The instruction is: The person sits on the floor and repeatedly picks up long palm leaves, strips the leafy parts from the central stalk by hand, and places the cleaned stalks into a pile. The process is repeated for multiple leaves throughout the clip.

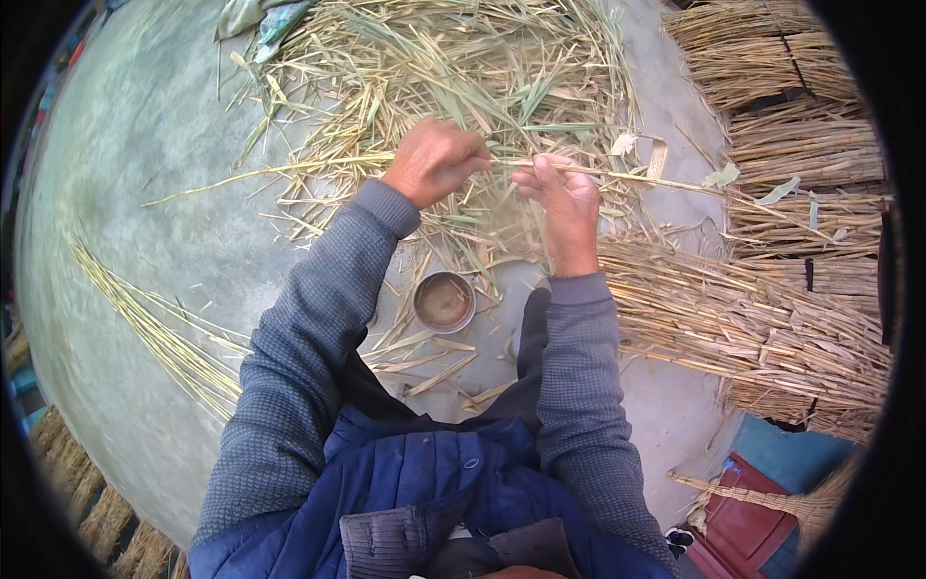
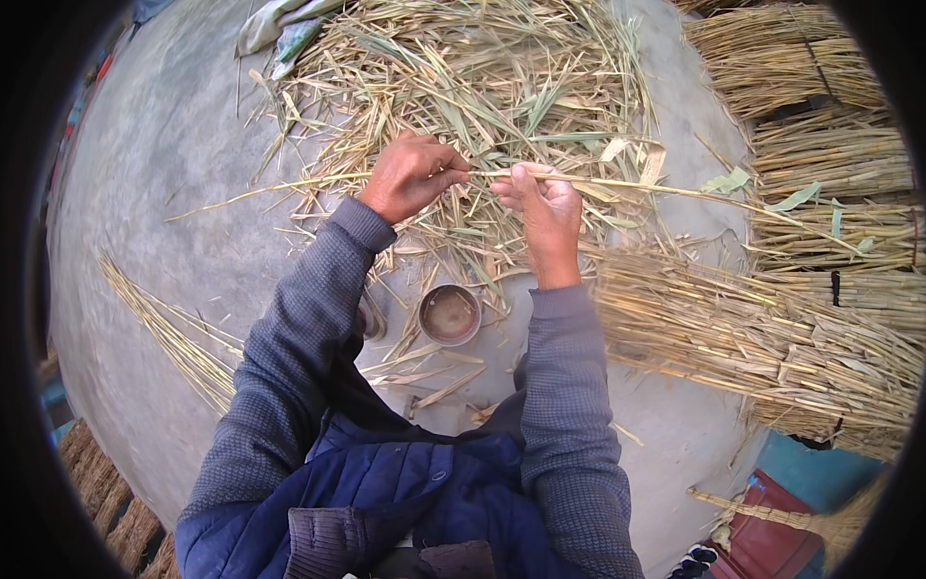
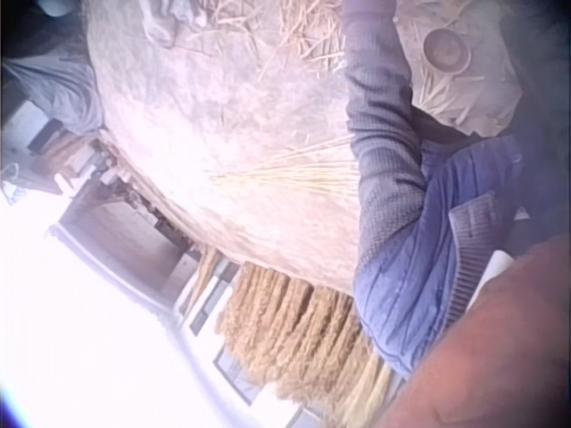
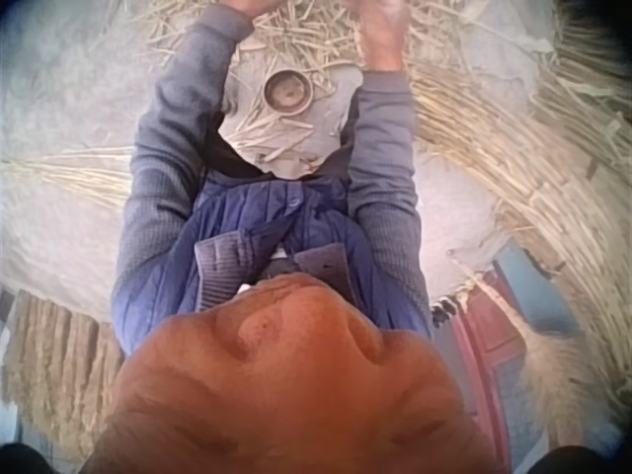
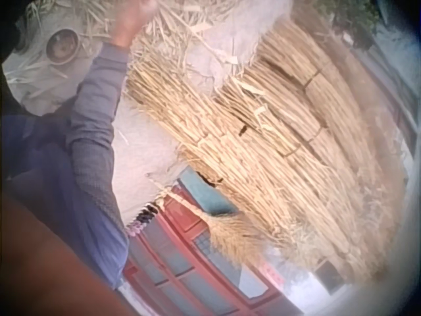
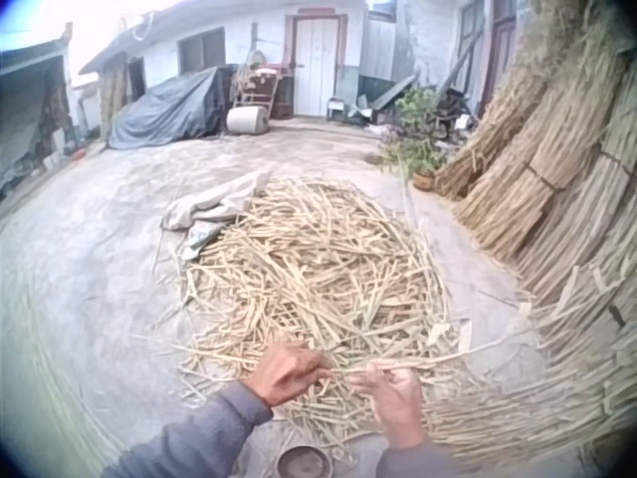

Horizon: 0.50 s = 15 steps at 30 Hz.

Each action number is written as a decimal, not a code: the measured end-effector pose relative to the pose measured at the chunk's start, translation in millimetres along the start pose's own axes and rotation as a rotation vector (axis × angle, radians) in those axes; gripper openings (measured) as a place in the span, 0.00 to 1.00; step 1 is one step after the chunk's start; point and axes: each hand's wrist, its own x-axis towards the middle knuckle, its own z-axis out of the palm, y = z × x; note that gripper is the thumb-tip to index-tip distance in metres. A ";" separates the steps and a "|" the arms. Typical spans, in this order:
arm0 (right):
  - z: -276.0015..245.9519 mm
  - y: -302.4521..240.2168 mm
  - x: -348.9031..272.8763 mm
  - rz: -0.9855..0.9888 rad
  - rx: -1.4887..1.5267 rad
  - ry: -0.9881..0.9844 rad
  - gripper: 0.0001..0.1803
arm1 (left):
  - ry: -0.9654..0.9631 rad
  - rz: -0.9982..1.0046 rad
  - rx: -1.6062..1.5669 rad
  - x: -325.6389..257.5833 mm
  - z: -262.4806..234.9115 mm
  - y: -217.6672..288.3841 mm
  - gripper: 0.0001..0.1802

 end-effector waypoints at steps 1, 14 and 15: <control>-3.8 -2.2 0.0 0.015 -0.011 0.021 0.20 | -0.020 -0.030 0.027 -0.9 -4.4 -3.2 0.10; -23.9 -10.4 1.6 0.121 0.061 0.163 0.24 | -0.313 -0.321 -0.122 -26.0 -41.9 -41.7 0.10; -23.0 -10.0 1.2 0.139 0.042 0.189 0.24 | -0.304 -0.317 -0.140 -25.6 -38.8 -39.7 0.10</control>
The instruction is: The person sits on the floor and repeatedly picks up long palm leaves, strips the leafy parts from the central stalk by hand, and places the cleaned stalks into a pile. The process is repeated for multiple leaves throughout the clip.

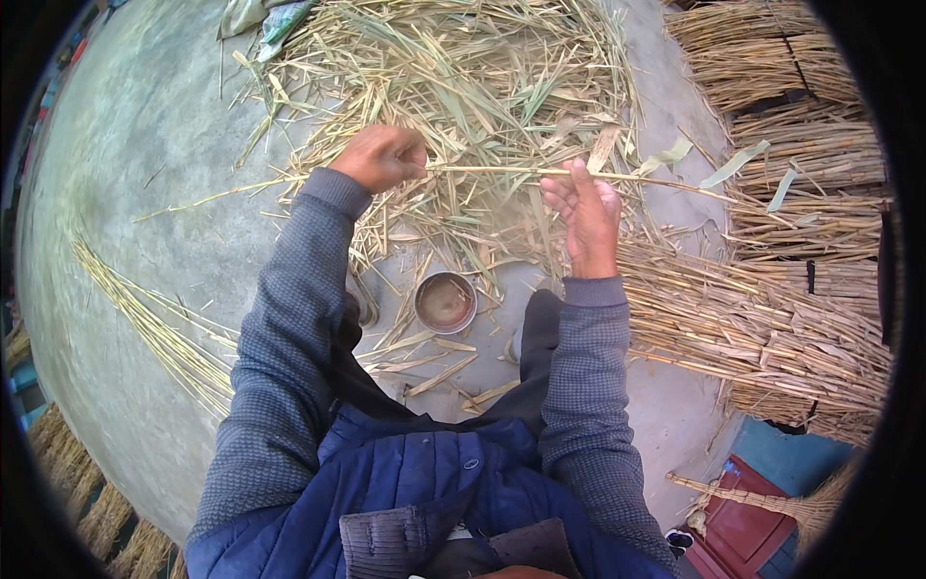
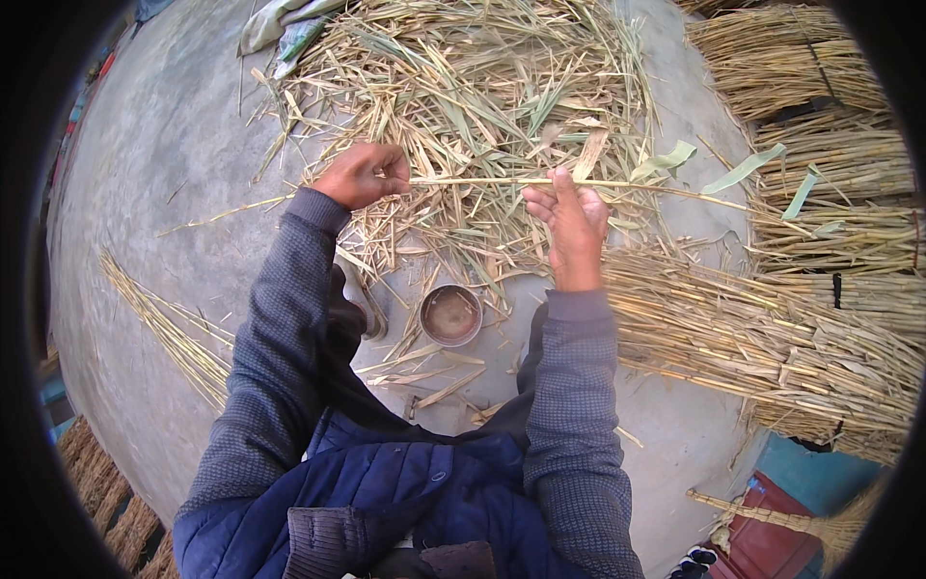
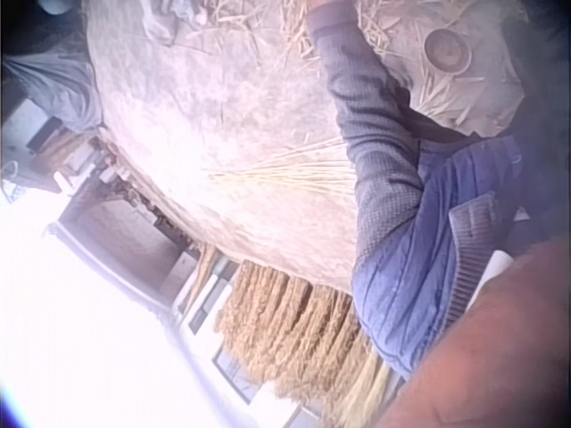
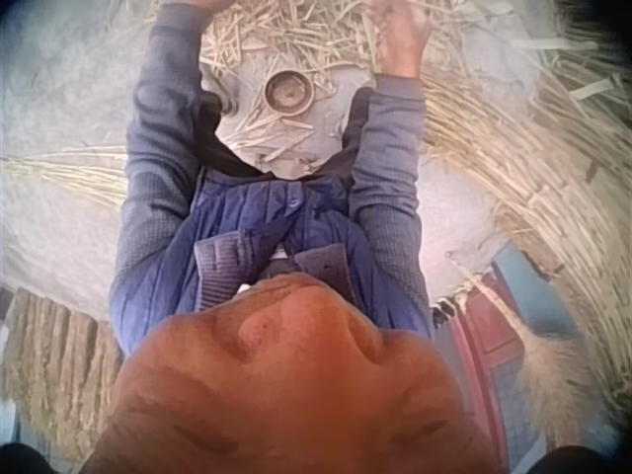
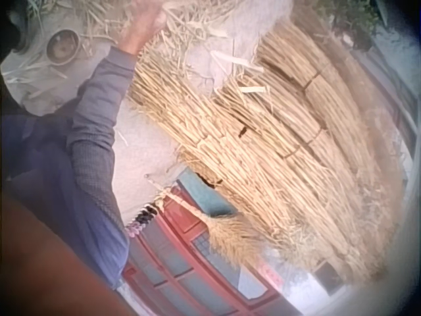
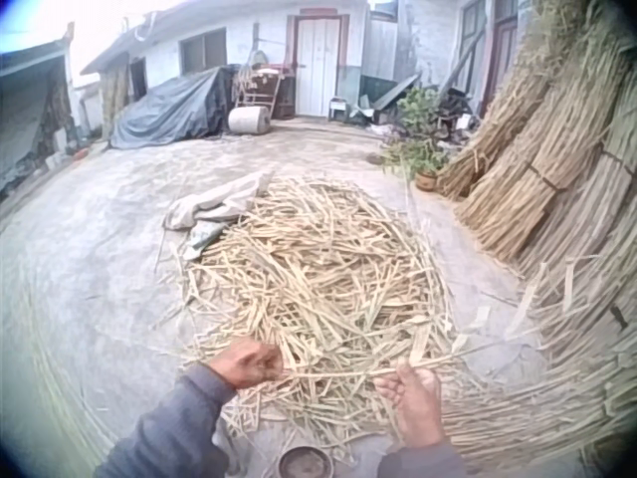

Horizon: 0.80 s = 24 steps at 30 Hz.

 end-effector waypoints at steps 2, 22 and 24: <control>3.0 0.5 -1.0 -0.038 0.039 -0.076 0.24 | 0.009 0.023 -0.121 2.0 9.7 5.7 0.12; 19.0 8.7 -10.7 -0.050 0.069 -0.116 0.18 | 0.185 0.028 -0.440 20.2 54.4 22.6 0.14; 14.9 6.2 -7.5 -0.085 0.056 -0.081 0.18 | 0.161 0.060 -0.358 17.3 48.7 13.9 0.14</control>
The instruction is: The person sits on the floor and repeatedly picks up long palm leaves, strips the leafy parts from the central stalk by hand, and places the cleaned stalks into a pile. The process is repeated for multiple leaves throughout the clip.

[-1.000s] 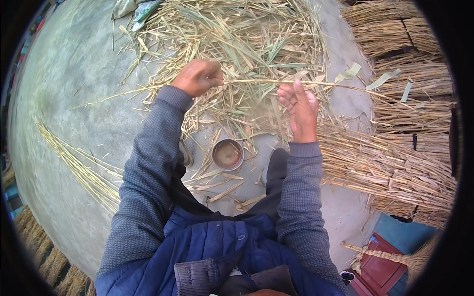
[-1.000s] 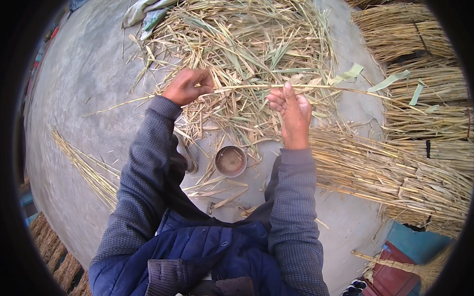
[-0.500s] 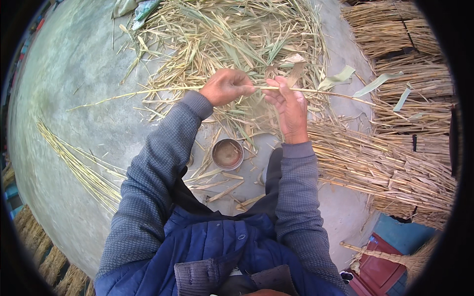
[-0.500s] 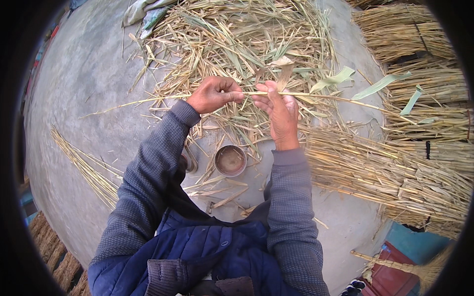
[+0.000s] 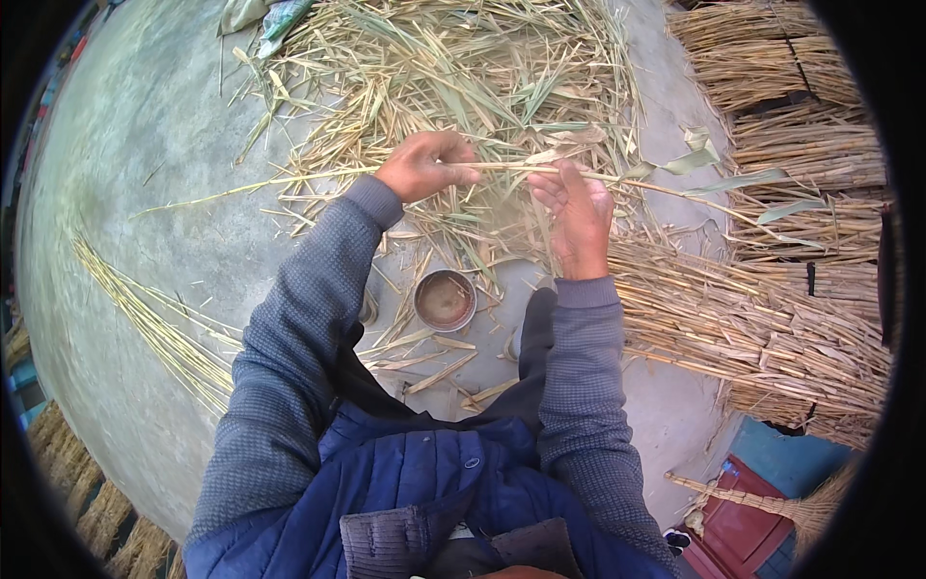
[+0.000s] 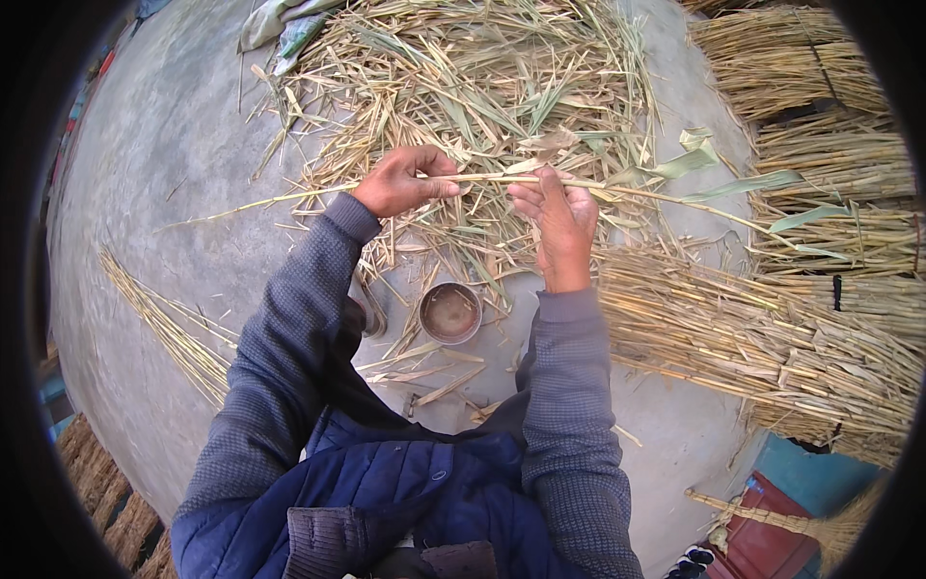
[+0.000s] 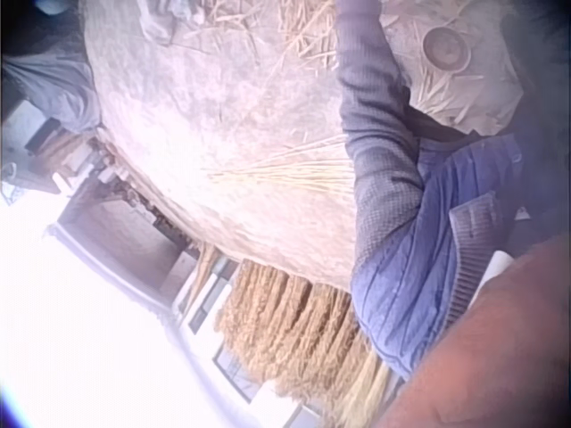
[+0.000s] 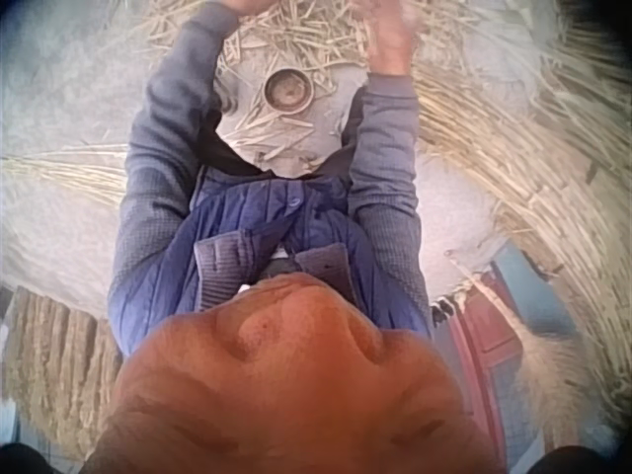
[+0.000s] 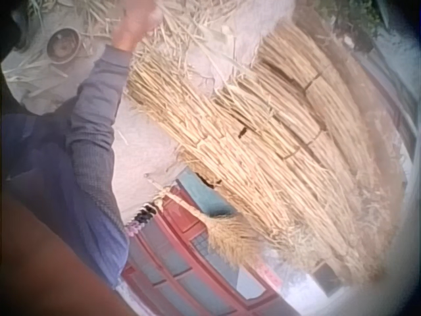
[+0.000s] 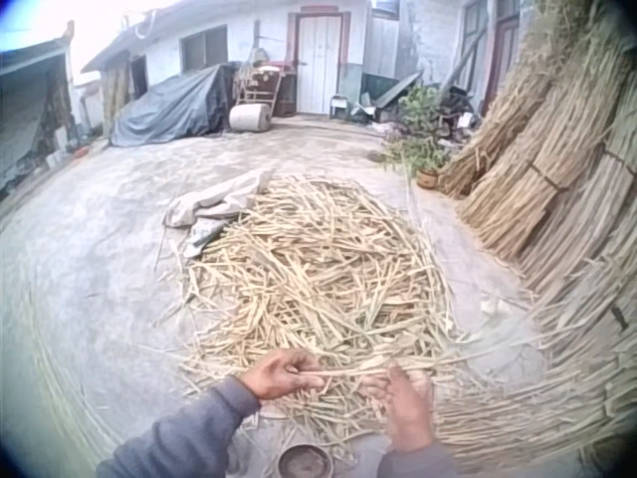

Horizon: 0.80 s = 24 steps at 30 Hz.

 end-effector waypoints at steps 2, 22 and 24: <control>-3.8 -1.7 2.0 -0.007 -0.011 0.021 0.18 | -0.129 -0.175 0.012 -1.8 -10.1 -4.6 0.14; -2.9 -3.1 1.5 -0.081 -0.145 0.050 0.23 | 0.389 0.124 0.811 -5.4 -45.6 -21.7 0.15; -1.7 -1.9 3.1 -0.106 -0.140 0.066 0.24 | 0.124 0.013 0.268 -5.1 -43.0 -13.8 0.17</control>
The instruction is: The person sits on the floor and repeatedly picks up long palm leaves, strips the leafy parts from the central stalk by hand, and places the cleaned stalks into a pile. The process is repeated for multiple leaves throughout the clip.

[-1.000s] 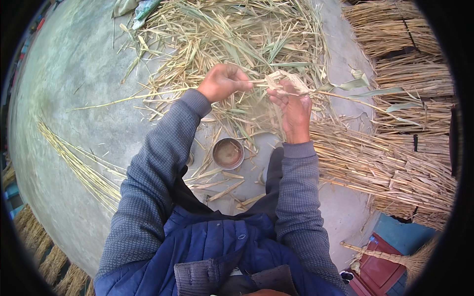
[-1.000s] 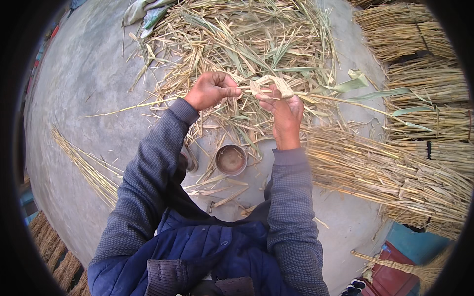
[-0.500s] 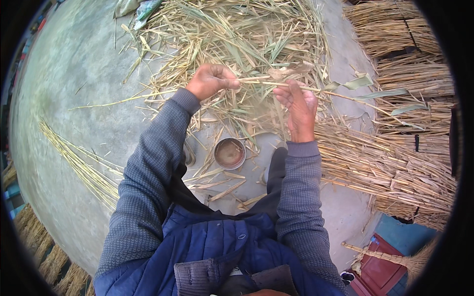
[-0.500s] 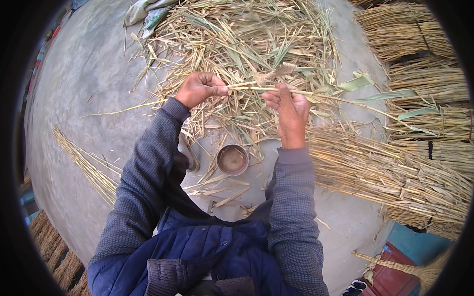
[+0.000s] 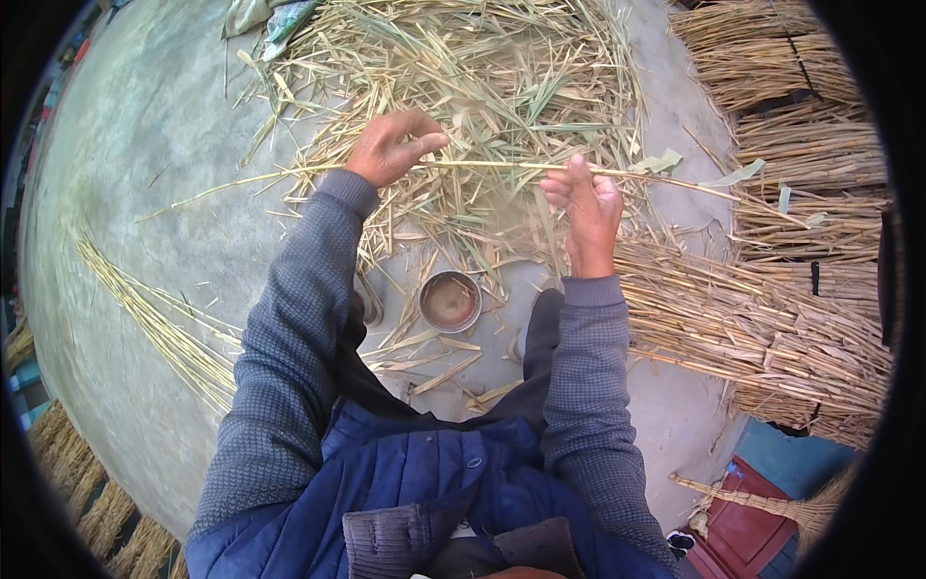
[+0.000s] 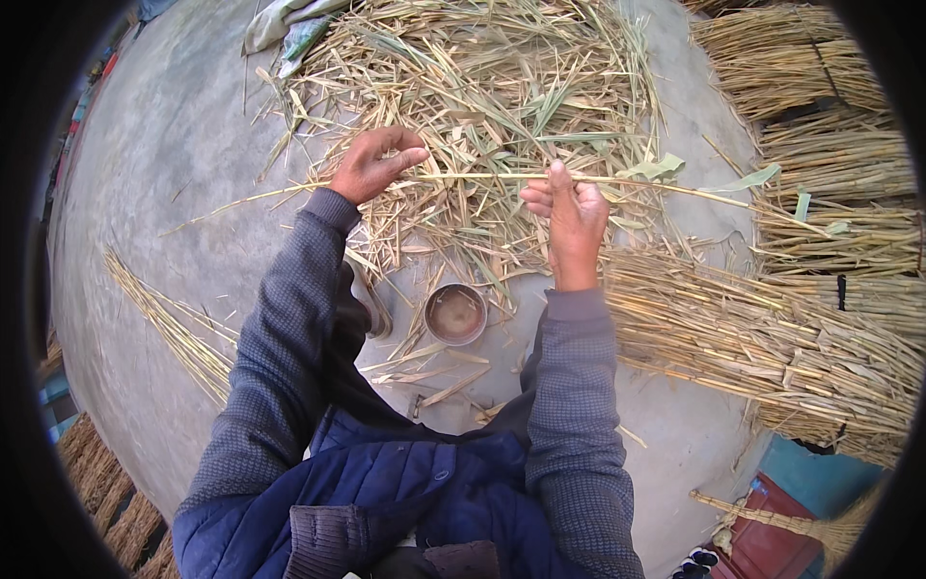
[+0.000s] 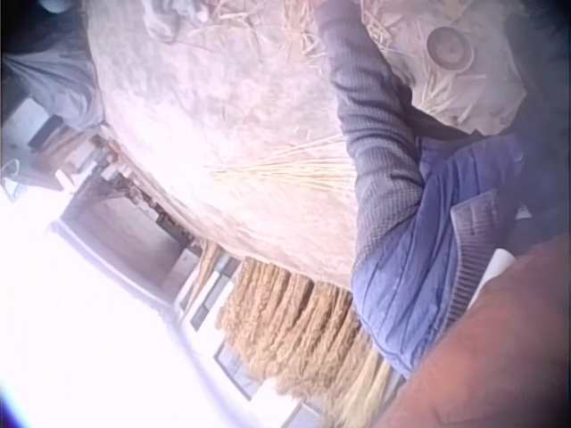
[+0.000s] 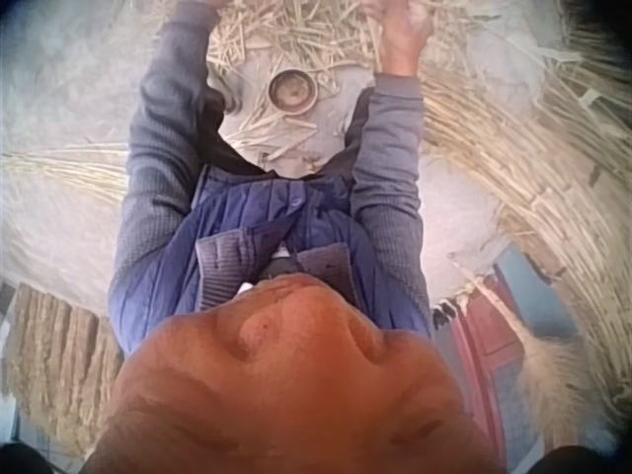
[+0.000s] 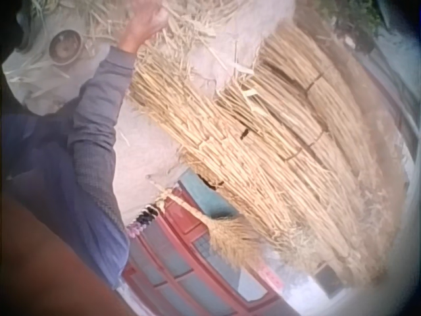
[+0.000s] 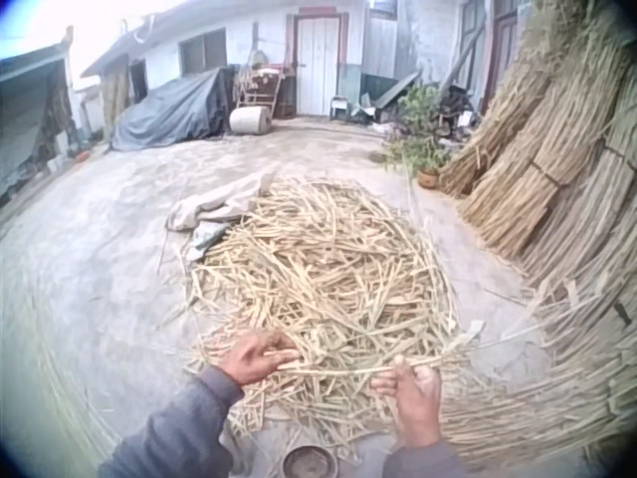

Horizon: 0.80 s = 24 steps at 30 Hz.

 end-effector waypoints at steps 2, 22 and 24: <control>0.8 1.5 2.0 -0.012 -0.006 0.022 0.25 | -0.214 -0.074 -0.305 -3.0 4.5 7.3 0.19; 27.0 12.8 -6.5 0.072 0.010 -0.213 0.25 | 0.042 0.305 0.013 8.1 39.3 40.9 0.12; 20.4 10.8 -7.5 0.113 0.086 -0.137 0.22 | 0.008 0.202 -0.034 7.9 33.3 38.5 0.12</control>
